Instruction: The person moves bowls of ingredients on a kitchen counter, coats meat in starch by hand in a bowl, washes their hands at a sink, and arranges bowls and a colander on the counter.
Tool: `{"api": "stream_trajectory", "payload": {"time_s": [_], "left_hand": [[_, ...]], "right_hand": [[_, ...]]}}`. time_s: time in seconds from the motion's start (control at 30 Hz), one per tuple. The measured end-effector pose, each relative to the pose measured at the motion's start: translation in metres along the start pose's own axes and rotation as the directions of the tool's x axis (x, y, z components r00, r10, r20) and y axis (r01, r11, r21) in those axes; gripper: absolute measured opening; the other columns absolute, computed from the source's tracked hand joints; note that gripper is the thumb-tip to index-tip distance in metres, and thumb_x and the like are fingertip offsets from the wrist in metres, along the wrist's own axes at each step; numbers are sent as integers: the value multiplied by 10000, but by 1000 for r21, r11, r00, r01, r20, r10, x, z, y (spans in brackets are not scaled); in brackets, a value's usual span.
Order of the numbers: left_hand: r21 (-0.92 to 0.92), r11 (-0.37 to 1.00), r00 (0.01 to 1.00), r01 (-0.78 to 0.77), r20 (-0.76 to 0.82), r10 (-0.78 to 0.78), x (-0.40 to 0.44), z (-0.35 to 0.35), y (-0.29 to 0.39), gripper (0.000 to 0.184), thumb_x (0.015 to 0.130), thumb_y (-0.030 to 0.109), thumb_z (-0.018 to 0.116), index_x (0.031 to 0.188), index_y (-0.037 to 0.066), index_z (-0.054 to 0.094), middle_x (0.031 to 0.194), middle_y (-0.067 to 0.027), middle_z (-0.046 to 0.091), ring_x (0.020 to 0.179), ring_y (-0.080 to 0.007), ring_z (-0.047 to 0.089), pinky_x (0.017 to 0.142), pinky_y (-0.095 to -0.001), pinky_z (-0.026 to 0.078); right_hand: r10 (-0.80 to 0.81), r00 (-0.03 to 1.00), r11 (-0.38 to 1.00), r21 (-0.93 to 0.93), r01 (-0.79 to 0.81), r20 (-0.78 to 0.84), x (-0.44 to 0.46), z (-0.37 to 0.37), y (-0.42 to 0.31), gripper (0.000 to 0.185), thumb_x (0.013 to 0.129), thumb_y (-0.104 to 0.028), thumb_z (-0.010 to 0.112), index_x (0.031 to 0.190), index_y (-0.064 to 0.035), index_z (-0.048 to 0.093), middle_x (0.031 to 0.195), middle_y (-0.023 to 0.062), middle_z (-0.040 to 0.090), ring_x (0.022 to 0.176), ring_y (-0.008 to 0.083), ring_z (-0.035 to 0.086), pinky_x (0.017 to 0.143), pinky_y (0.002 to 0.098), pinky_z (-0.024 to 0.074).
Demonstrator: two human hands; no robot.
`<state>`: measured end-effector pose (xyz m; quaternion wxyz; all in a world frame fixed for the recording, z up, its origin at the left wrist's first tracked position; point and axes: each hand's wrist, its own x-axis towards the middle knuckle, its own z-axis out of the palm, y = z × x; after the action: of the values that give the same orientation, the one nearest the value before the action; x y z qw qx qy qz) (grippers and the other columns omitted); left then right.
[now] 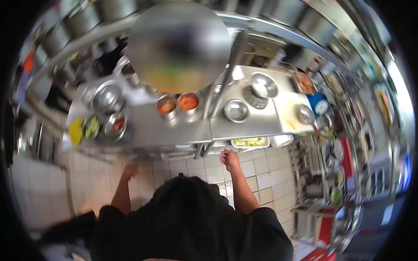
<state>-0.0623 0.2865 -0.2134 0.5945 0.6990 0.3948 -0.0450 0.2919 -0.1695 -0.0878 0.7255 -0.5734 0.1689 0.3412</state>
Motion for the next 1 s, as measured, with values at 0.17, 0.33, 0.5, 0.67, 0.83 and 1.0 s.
{"api": "stream_trajectory", "payload": {"time_s": [0.17,0.33,0.5,0.67,0.83,1.0], "left_hand": [[-127,991,998,-39,39,44,-89,98,176,546,826,495,566,1136,47,601,994,-76,621,829,-173,596,714,-335,460],[-276,961,885,0,448,129,-83,196,211,780,835,661,425,1268,15,483,1179,-151,541,889,-232,618,715,-372,509],[-638,714,744,290,619,251,-88,207,158,773,836,667,415,1348,88,394,1320,-177,432,1037,-288,579,781,-411,503],[-17,999,998,28,54,-28,-2,224,-16,742,810,667,447,849,-47,648,795,-244,637,705,-335,617,648,-430,475],[-211,970,952,121,-252,-174,36,92,-109,436,797,431,586,527,101,675,584,-117,626,589,-267,607,634,-385,485],[-460,888,854,-10,-466,-232,123,-52,-163,420,820,107,543,1233,51,500,883,-90,662,694,-168,601,573,-291,480]], "right_hand": [[-293,953,918,-256,302,72,-16,87,1,180,896,-271,539,882,-92,541,813,33,566,678,144,551,571,281,449],[-388,857,793,-351,498,338,-32,194,38,311,912,-382,517,908,-72,550,805,33,568,730,133,542,637,269,435],[-114,853,941,-220,257,509,-41,246,75,410,929,-428,464,998,-34,550,824,57,583,742,165,533,728,307,428],[148,796,952,-303,46,587,-63,289,113,344,932,-371,485,971,-36,550,858,73,579,786,196,554,740,346,459],[82,897,692,-673,262,434,-27,243,116,203,895,-201,571,933,-2,577,836,79,606,698,163,589,633,291,495],[-48,997,505,-860,79,63,-4,110,95,241,864,-184,578,954,39,574,818,101,613,645,166,603,547,269,500]]}}
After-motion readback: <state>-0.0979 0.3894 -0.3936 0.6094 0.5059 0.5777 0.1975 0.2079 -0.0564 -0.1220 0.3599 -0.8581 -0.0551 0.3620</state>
